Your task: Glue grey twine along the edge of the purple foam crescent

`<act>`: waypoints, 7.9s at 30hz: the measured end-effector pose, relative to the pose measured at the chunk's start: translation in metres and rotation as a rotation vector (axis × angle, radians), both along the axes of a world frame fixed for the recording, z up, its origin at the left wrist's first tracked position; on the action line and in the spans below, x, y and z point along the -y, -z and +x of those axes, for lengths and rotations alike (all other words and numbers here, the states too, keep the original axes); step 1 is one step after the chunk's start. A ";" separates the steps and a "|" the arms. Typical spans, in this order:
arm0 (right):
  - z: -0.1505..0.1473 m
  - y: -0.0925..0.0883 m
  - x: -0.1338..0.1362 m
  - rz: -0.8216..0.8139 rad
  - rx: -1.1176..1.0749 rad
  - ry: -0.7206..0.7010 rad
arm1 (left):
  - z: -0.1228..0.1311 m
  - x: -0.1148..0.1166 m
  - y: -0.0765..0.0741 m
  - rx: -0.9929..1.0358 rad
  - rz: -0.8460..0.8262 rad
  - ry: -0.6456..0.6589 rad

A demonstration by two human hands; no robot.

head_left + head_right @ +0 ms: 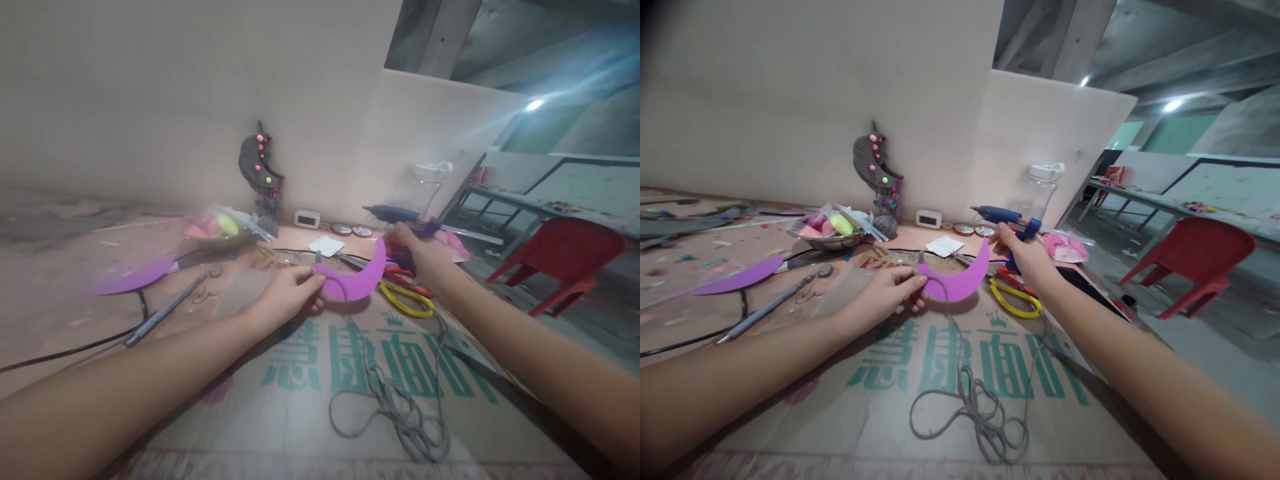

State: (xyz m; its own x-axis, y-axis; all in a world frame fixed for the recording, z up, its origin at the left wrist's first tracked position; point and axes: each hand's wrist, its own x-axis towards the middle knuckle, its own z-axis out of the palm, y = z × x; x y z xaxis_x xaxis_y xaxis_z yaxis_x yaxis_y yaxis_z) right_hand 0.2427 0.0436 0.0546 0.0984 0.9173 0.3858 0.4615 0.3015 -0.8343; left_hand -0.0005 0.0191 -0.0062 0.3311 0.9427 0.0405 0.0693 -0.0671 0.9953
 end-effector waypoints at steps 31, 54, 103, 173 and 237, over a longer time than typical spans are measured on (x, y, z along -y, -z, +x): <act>-0.015 0.008 0.020 0.496 0.333 0.116 | 0.001 0.002 0.003 -0.046 0.050 -0.043; -0.027 0.017 0.038 0.233 0.275 -0.168 | -0.002 -0.002 0.009 -0.067 0.106 -0.038; -0.045 0.057 0.035 -0.296 -0.163 -0.473 | -0.003 0.008 0.003 -0.201 0.268 0.192; -0.041 0.058 0.037 -0.313 -0.324 -0.476 | -0.003 0.012 0.000 -0.276 0.308 0.235; -0.049 0.050 0.042 -0.407 -0.031 -0.562 | -0.005 0.000 0.001 -0.143 0.181 -0.047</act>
State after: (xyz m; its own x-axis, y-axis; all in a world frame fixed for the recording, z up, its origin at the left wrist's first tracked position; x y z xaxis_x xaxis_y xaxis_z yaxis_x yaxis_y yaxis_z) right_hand 0.1934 0.0015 0.0043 -0.4281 0.9037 0.0049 0.3012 0.1478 -0.9420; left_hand -0.0058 0.0193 -0.0076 0.3020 0.9387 0.1664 0.2161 -0.2374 0.9471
